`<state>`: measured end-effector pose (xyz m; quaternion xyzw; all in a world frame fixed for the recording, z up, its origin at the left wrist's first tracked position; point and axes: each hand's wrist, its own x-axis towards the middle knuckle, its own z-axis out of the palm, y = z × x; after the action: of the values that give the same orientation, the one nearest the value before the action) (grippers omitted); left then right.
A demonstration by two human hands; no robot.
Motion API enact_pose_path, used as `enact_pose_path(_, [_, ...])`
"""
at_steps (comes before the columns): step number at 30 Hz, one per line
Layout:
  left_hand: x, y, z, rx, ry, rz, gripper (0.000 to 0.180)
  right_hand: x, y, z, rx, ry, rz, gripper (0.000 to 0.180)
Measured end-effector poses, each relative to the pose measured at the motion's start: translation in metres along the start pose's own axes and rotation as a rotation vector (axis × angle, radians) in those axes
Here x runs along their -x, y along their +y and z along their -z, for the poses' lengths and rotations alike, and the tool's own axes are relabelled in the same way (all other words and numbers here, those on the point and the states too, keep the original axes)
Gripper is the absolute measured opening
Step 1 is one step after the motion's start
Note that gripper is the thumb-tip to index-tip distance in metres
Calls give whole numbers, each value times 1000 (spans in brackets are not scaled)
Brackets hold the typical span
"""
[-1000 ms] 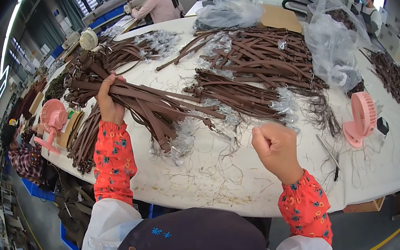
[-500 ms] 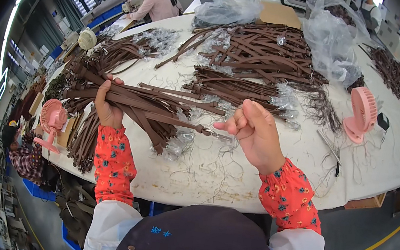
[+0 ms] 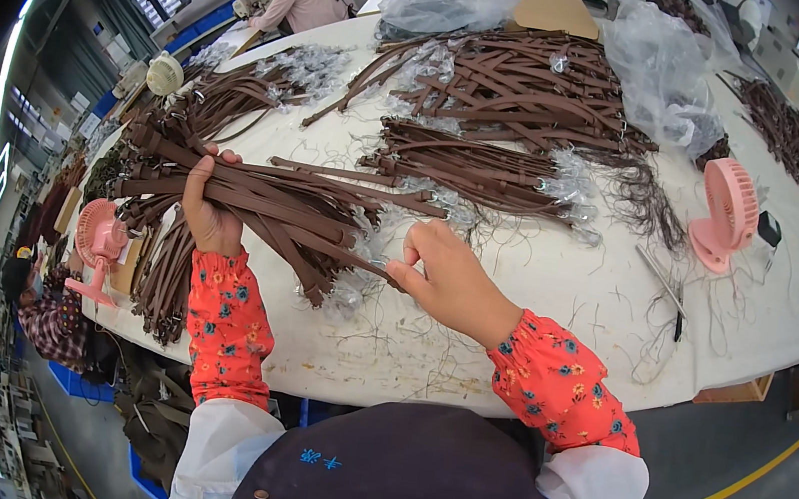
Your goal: The person uses a metal tool to attach metal clasps to the ends of brown leather straps. They work on individual straps, securing the hardware, and then gather the finished items into a bundle.
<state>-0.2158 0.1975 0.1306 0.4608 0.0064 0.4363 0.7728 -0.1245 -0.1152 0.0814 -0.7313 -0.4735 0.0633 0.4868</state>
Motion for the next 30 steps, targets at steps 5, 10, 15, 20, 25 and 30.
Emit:
enact_pose_path(5, [4, 0, -3, 22, -7, -12, 20, 1, 2, -29, 10, -184, 12, 27])
enact_pose_path(10, [5, 2, 6, 11, 53, -14, 22, 2, -13, -20, 300, -311, 99, 25])
enact_pose_path(15, [8, 1, 6, 66, 123, -38, 23, 10, -30, 11, 446, -262, 188, 26])
enact_pose_path(20, [9, 2, -7, 125, 238, -22, 24, 20, -45, 36, 579, -224, 223, 24])
enact_pose_path(25, [-16, 12, 39, 130, 456, -28, 22, 44, -48, 77, 636, -351, 157, 23])
enact_pose_path(30, [-15, 22, 63, 191, 497, -16, 17, 66, -14, 130, 649, -296, -94, 22])
